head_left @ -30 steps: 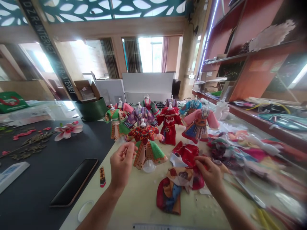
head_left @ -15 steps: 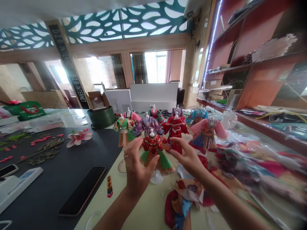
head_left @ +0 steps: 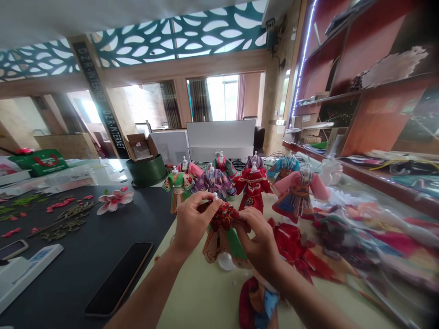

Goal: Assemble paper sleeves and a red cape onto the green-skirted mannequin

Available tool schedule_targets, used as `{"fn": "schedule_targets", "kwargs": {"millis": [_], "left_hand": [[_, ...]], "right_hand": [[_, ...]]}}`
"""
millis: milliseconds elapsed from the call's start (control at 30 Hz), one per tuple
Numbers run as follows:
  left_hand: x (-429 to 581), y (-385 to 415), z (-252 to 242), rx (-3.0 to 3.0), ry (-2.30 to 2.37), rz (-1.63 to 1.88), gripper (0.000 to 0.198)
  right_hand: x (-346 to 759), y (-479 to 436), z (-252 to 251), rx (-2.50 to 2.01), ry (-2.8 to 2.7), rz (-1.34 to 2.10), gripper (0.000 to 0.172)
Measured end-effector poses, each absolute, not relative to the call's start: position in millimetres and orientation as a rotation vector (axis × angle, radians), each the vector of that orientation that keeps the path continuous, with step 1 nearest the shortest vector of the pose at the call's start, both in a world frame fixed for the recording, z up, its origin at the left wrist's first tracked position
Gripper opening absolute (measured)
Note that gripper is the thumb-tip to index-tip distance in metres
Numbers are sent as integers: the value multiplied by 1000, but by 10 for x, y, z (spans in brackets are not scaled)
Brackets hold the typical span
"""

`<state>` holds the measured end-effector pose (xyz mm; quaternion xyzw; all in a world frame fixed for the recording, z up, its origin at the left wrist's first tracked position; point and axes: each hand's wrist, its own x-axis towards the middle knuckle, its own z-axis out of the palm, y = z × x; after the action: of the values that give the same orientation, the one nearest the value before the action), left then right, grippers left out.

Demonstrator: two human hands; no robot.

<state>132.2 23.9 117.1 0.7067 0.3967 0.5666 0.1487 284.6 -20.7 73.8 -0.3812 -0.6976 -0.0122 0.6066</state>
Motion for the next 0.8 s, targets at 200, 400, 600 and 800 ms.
{"fn": "schedule_targets", "kwargs": {"millis": [200,400,600,800], "left_hand": [[1153,317,1339,2138,952,1360,14],[1052,321,1366,2094,874,1182,20],[1066,249,1364,1985,858,1086,26],[1097,189,1363,1991,802,1102,22]], "right_hand": [[2739,-352,784,-823,-1809,-185,14],[2741,-505,797,-718,-1986,-137,11],[2802,-356,732,-775,-1711,-127,15],[2734,-271,904,-835,-1644,-157,10]]}}
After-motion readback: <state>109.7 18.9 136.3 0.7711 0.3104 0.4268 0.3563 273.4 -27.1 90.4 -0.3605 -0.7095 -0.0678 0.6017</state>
